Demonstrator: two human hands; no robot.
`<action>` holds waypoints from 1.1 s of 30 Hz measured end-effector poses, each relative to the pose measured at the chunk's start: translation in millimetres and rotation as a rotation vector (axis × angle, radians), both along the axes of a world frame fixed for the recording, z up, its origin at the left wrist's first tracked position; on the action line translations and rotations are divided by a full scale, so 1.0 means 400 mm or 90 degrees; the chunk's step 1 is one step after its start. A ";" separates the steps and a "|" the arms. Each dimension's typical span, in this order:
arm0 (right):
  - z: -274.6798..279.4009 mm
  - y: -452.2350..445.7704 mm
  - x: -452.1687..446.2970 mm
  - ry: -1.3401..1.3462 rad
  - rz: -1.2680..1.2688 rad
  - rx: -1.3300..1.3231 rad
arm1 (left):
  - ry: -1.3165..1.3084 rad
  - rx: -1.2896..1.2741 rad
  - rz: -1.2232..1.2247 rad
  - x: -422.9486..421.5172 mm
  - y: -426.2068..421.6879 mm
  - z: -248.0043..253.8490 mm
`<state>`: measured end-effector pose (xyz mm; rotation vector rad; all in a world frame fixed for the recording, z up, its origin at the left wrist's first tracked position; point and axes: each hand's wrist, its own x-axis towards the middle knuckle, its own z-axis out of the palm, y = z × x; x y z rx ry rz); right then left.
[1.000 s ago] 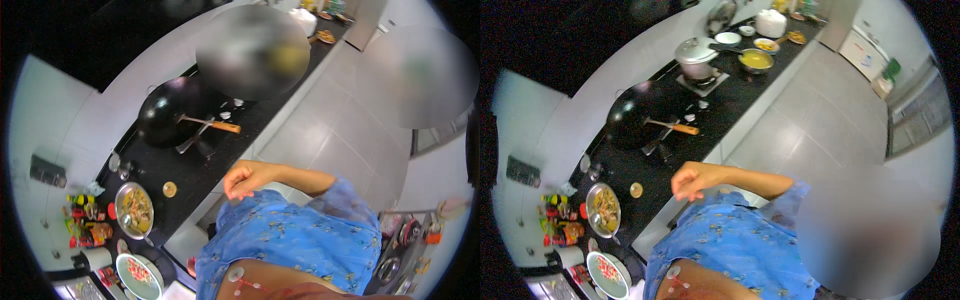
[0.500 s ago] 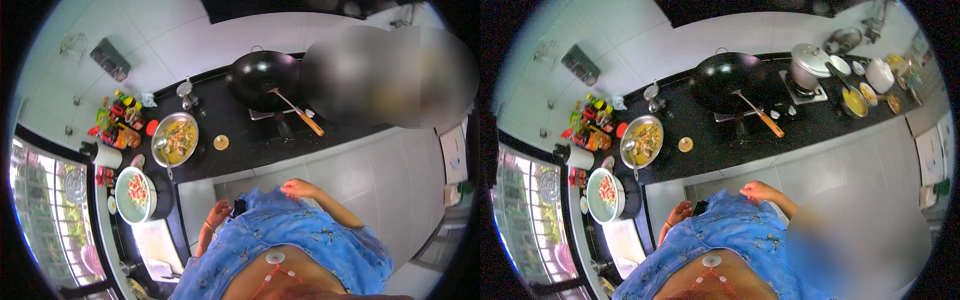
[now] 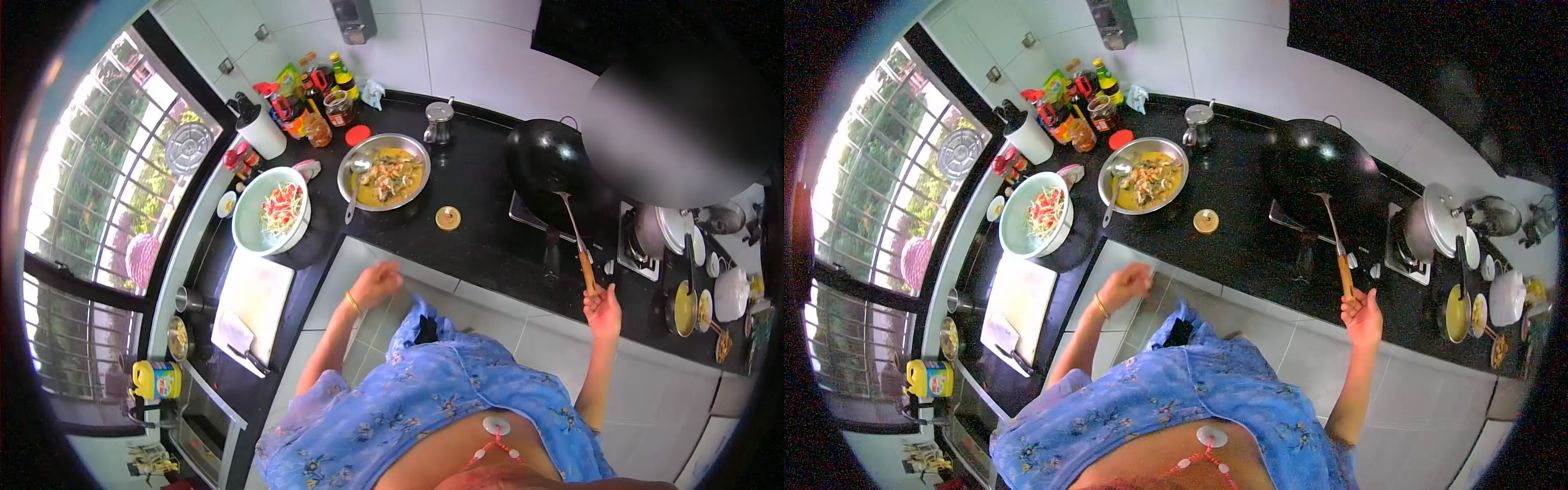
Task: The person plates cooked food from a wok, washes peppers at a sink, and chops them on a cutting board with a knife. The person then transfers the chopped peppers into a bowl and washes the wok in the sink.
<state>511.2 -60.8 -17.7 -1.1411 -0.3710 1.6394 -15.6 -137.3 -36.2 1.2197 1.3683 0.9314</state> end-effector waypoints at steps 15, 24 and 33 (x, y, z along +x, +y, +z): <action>0.099 0.045 -0.168 0.009 0.016 0.013 | -0.026 0.151 0.253 -0.473 0.590 0.123; 0.275 0.016 -0.449 -0.532 -0.320 0.118 | 0.285 0.248 -0.170 -0.362 1.101 -0.199; 0.374 -0.051 -0.656 -0.412 -0.521 0.119 | 0.658 0.459 -0.370 -0.226 1.306 -0.348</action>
